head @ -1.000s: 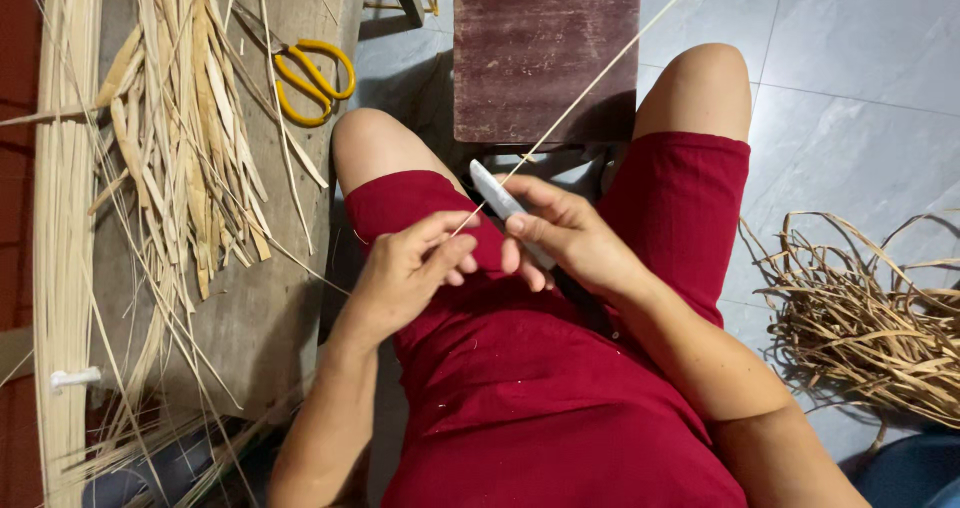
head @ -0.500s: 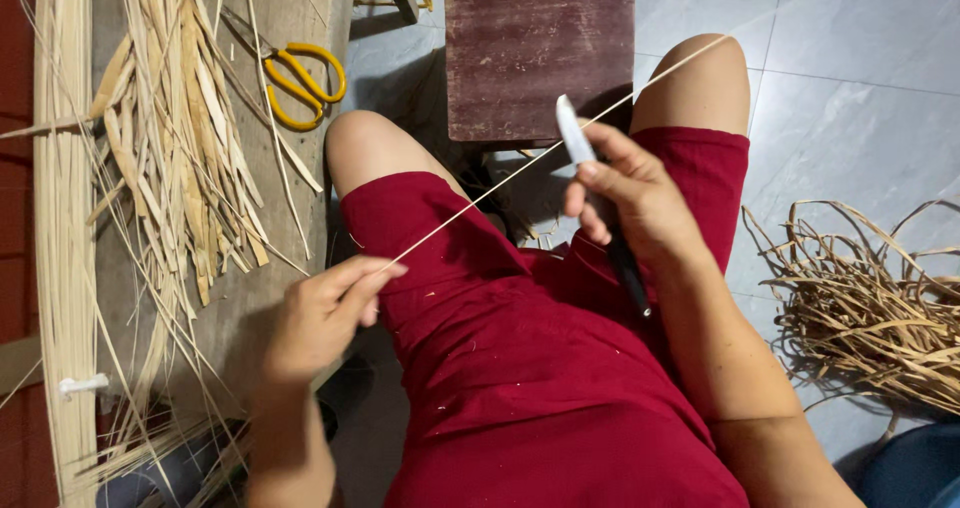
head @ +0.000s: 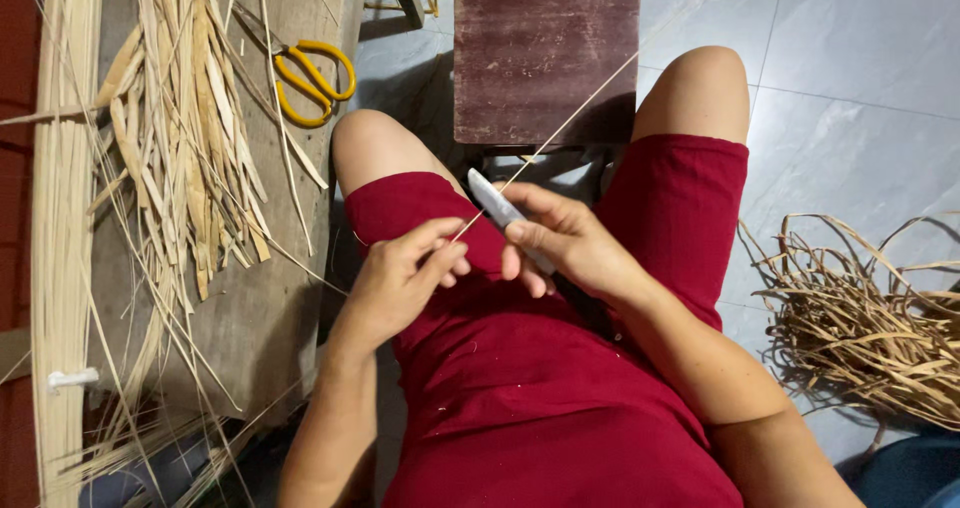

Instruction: The person sits on the floor and pulls long thin bamboo strips one at a time from a large bundle on a low bench. They hold each strip taut and run a knife along it to shave and smooth the surface, then set the finished strip aside and reach for the next one.

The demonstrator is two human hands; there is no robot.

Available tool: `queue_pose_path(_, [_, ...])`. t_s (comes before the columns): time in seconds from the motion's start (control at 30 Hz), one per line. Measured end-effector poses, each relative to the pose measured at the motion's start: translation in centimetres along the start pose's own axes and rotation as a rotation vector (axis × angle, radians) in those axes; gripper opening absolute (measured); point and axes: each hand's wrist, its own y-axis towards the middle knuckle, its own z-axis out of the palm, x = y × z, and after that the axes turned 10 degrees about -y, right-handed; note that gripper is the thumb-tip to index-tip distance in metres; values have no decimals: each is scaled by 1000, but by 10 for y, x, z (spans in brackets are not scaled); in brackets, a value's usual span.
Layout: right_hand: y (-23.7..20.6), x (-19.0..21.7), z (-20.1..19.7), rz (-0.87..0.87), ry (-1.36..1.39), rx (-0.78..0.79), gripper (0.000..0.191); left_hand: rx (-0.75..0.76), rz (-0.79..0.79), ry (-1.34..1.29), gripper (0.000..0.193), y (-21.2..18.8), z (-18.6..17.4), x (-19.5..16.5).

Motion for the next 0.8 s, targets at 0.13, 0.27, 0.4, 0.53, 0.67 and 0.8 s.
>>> queue_pose_path(0.13, [4,-2,-3,-6,8,18,48,-29,-23,-12,23,11,11,-7])
queue_pose_path(0.27, [2,-4,-21,-10,16,-104,47,-29,-79,47,24,3,2,-3])
queue_pose_path(0.4, [-1,-4,-48,-73,46,-239,46,3,-139,67,24,-17,-22,13])
queue_pose_path(0.53, [-8,-1,-72,-147,96,-340,45,64,-230,105,27,-38,-62,27])
queue_pose_path(0.67, [-11,2,-71,-193,111,-326,44,103,-297,36,31,-45,-79,25])
queue_pose_path(0.8, [-7,0,-45,-120,45,-238,47,87,-229,73,34,-27,-50,11])
